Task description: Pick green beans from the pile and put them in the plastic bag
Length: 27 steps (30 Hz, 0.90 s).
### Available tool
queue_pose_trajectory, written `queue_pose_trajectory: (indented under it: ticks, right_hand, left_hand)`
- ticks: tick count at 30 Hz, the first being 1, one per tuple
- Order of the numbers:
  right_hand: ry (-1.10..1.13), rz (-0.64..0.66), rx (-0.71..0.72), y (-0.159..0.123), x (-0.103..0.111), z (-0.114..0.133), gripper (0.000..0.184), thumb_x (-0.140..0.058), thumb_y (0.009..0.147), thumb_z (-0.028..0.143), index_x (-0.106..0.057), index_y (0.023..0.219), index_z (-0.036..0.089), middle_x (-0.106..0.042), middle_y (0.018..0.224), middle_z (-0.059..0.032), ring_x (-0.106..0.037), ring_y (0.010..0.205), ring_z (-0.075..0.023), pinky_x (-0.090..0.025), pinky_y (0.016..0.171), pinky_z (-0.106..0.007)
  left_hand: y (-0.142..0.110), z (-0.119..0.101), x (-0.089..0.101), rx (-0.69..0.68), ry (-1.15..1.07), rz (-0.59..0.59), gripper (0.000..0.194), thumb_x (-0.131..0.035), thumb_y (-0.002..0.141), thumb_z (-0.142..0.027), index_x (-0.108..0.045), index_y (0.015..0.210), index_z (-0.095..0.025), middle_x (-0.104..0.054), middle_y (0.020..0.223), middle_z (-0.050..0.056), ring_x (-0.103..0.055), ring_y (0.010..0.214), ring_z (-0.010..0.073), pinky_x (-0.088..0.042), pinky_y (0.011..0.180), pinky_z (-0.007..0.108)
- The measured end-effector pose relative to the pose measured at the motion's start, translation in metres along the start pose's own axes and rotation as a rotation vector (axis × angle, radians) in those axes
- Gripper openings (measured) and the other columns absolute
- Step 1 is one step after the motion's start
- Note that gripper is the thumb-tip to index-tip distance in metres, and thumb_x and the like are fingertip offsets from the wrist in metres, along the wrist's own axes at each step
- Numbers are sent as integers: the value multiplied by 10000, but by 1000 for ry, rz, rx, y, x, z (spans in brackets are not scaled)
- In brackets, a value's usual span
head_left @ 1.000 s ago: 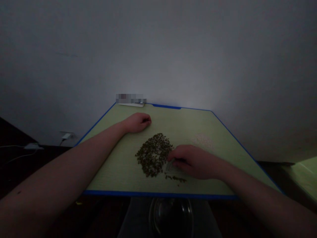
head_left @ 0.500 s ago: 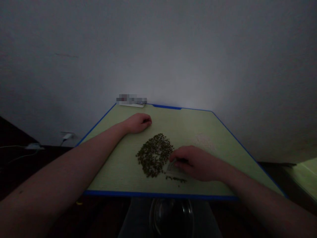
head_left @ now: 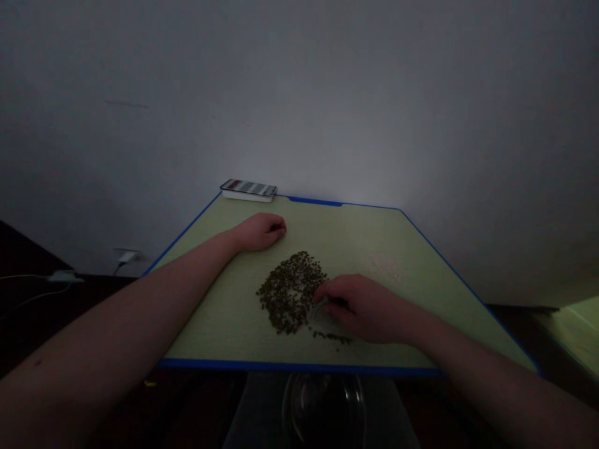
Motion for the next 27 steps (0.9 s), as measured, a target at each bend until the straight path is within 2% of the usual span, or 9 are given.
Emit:
queue_pose_trajectory:
  ticks: [4,13,20,27]
  right_hand:
    - [-9,-10,-32,2,1,-3,182,-499,811,152,-646,913,186,-657,762,-23,-530,657,-129,-346,605,-243]
    - [9,64,109,6,0,9,218,-484,822,128,-652,951,181,-675,865,-39,-567,774,-148,-389,697,-259]
    - [18,86,101,1,-2,10,214,-501,810,128,-653,949,185,-673,859,-40,-568,768,-152,-395,693,-258]
    - [28,94,147,9,-4,14,209,-502,824,138,-659,955,182,-676,878,-40,-574,786,-154,-404,713,-257]
  left_hand:
    - [1,2,0,2,6,-5,276,-435,799,-356,-628,853,-166,-637,755,31,-521,647,137,-362,594,252]
    - [1,1,-1,-16,-14,-8,259,-433,799,-336,-623,834,-163,-629,742,27,-511,637,131,-352,589,248]
    - [1,1,-1,-2,-4,5,263,-436,796,-346,-622,833,-164,-630,743,31,-511,642,135,-344,583,251]
    - [1,2,-1,-11,-15,-11,266,-434,796,-351,-623,837,-168,-625,730,25,-510,633,133,-351,585,252]
Point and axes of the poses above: each hand's wrist, its own y-axis towards the middle knuckle, its own x-axis out of the back of the hand, z = x × y, the point moved 8 cm from there along y, towards the middle knuckle
